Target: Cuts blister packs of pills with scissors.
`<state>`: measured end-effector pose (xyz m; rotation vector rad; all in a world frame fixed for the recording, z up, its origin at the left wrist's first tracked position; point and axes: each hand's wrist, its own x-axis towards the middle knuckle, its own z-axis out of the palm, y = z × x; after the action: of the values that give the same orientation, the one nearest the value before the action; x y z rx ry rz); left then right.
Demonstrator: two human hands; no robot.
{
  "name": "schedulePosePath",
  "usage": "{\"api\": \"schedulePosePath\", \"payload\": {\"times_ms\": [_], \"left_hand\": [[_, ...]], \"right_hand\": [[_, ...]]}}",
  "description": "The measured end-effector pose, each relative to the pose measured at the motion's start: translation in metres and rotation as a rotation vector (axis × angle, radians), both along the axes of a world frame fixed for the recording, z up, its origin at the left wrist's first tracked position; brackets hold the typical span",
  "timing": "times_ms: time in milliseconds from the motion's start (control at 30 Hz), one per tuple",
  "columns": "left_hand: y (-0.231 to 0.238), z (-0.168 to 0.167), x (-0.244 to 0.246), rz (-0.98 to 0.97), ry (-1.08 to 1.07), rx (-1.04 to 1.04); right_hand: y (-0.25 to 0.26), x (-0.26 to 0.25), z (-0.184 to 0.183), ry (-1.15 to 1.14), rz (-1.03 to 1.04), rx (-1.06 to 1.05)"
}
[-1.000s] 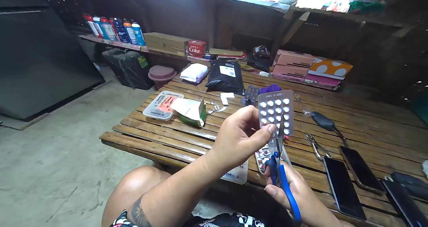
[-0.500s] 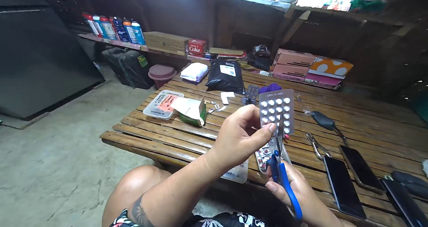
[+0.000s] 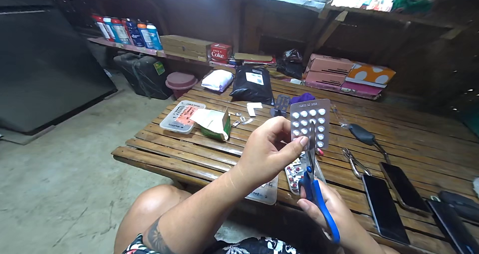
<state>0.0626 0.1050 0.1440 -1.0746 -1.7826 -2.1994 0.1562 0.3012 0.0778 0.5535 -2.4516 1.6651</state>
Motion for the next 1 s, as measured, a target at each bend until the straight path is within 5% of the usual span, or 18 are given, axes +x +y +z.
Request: {"api": "schedulePosePath", "payload": {"times_ms": [1000], "left_hand": [[0.0024,-0.0036,-0.0072,-0.015,-0.055,-0.007]], "right_hand": [[0.0019,-0.0046,-0.0046,-0.005,-0.051,-0.013]]}}
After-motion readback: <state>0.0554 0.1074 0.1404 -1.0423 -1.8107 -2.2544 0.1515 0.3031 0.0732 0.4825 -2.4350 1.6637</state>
